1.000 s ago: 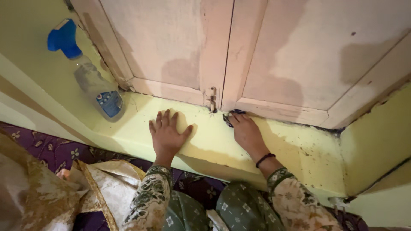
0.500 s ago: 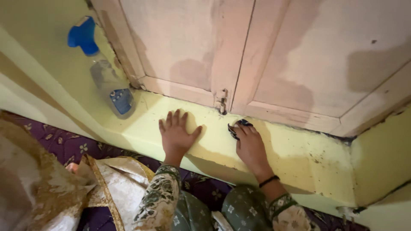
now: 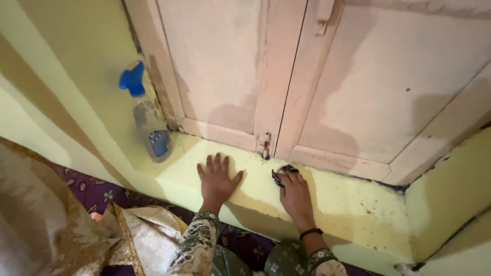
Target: The person cleans a white wooden cabinet using a cloth and a spray bottle. They wipe the cabinet doors and the bottom ledge, focusing on removing dirt and grime.
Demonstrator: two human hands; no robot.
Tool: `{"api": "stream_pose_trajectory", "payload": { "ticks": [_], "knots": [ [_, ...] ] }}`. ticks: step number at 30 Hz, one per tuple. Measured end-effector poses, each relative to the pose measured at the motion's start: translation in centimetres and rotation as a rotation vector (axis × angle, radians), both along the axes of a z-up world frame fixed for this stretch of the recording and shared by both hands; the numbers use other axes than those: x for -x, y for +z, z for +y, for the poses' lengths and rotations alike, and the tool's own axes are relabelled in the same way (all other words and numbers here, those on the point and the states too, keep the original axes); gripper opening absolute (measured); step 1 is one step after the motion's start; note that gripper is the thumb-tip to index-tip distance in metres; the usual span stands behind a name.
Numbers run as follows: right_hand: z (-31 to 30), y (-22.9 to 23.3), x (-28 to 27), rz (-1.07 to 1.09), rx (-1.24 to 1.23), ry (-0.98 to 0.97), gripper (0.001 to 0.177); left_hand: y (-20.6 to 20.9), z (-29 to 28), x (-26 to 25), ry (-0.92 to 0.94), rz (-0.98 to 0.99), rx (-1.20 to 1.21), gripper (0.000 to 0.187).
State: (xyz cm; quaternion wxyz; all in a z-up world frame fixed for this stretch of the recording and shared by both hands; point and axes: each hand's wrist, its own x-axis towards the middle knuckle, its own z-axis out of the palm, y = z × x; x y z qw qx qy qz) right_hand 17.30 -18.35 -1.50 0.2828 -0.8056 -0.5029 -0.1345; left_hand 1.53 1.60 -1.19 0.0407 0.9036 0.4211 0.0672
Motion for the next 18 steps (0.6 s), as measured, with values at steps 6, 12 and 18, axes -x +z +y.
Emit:
{"api": "stream_pose_trajectory", "payload": {
  "ticks": [6,12,18],
  "knots": [
    [-0.7,-0.6,-0.7,-0.118,-0.092,0.106,0.041,1.9,0.5,0.5,-0.106,0.082,-0.112,0.087],
    [-1.8,12.3,-6.1,-0.082,0.262,0.16,0.026,13.5,3.8,0.0,-0.245,-0.264,-0.358,0.086],
    [-2.4,32.6,-6.2,-0.456,-0.254,0.151,0.039,28.1,1.5,-3.4,-0.384,-0.796,-0.565,0.057]
  ]
}}
